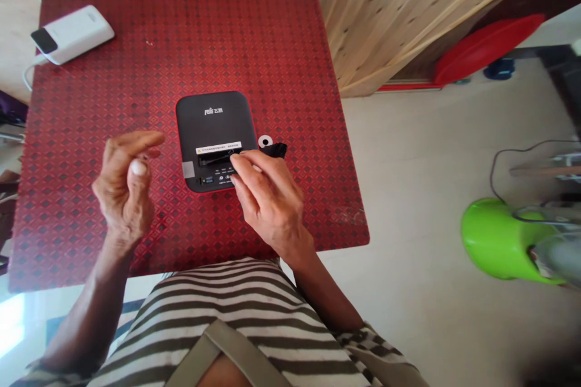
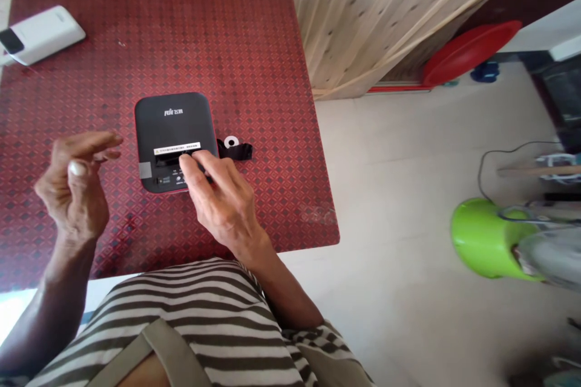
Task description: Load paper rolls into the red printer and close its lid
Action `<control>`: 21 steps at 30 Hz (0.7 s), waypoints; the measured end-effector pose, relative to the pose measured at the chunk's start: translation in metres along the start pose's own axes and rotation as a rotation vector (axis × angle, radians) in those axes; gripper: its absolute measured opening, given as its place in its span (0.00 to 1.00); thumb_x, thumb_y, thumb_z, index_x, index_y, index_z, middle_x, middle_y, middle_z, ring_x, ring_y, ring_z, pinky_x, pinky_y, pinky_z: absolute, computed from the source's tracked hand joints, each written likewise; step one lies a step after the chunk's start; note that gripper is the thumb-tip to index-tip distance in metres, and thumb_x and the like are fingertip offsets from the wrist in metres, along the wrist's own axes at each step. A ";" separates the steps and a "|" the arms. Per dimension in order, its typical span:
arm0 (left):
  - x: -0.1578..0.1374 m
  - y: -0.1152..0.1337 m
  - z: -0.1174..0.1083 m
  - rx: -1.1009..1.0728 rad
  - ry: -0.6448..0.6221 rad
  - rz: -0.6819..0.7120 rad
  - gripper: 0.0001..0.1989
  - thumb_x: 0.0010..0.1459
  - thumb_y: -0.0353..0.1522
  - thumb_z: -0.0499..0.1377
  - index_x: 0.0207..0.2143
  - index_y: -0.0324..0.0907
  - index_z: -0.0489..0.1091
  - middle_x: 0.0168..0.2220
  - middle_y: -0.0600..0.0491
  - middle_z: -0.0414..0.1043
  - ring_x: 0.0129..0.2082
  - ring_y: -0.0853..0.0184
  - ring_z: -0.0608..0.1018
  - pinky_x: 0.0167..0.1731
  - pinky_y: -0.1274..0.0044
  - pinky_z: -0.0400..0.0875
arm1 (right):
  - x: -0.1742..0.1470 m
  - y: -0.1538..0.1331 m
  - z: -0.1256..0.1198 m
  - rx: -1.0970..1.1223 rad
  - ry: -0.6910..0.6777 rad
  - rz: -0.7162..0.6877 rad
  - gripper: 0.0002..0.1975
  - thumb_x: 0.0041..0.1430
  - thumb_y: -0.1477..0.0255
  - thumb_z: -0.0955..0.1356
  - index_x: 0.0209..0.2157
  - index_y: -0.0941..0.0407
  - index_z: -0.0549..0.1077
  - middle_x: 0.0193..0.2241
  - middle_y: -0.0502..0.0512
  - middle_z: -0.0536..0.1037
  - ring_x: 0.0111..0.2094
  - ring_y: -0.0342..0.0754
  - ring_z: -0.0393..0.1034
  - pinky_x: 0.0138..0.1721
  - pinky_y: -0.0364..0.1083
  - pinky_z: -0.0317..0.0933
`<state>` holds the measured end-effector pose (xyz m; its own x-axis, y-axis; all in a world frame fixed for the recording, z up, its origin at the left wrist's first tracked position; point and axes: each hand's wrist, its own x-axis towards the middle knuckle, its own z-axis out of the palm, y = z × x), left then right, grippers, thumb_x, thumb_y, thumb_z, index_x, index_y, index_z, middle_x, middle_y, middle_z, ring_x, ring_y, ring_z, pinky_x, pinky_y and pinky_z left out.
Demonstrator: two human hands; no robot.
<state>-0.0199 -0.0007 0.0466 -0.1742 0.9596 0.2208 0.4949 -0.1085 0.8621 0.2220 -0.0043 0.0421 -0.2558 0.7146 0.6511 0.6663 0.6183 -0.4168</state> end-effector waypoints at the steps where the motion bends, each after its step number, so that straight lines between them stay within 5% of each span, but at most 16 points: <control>1: 0.001 -0.003 -0.001 -0.021 0.036 -0.046 0.30 0.72 0.56 0.54 0.59 0.45 0.76 0.55 0.47 0.77 0.56 0.57 0.78 0.55 0.62 0.75 | -0.002 0.001 0.000 0.008 0.022 0.019 0.19 0.71 0.80 0.69 0.61 0.56 0.73 0.51 0.60 0.83 0.48 0.50 0.80 0.52 0.51 0.78; 4: 0.005 -0.014 -0.002 -0.023 -0.082 -0.130 0.21 0.70 0.49 0.62 0.52 0.42 0.79 0.42 0.50 0.81 0.40 0.64 0.80 0.43 0.69 0.74 | -0.007 0.004 -0.002 0.011 0.072 0.076 0.21 0.71 0.80 0.69 0.62 0.52 0.72 0.51 0.58 0.84 0.50 0.50 0.81 0.53 0.51 0.78; 8: 0.007 -0.021 0.006 -0.066 -0.264 -0.196 0.23 0.68 0.54 0.60 0.39 0.44 0.78 0.30 0.54 0.77 0.29 0.67 0.76 0.34 0.72 0.70 | -0.008 0.006 -0.002 -0.003 0.156 0.094 0.18 0.69 0.82 0.71 0.57 0.55 0.76 0.47 0.59 0.85 0.48 0.48 0.82 0.51 0.49 0.79; 13: 0.003 -0.022 0.016 -0.136 -0.298 -0.224 0.25 0.69 0.57 0.56 0.36 0.47 0.74 0.29 0.55 0.72 0.29 0.66 0.74 0.33 0.71 0.69 | -0.008 0.009 0.000 0.020 0.181 0.090 0.16 0.68 0.84 0.71 0.54 0.56 0.77 0.43 0.59 0.85 0.44 0.47 0.82 0.47 0.48 0.78; 21: 0.007 -0.018 0.014 -0.128 -0.286 -0.275 0.22 0.63 0.56 0.63 0.39 0.47 0.75 0.30 0.55 0.72 0.30 0.67 0.70 0.32 0.73 0.66 | -0.008 0.014 0.003 0.043 0.182 0.106 0.17 0.67 0.85 0.71 0.54 0.56 0.77 0.43 0.58 0.85 0.43 0.48 0.82 0.46 0.48 0.77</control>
<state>-0.0183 0.0119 0.0268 -0.0331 0.9888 -0.1457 0.3502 0.1480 0.9249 0.2316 -0.0003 0.0294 -0.0525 0.7079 0.7044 0.6512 0.5591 -0.5133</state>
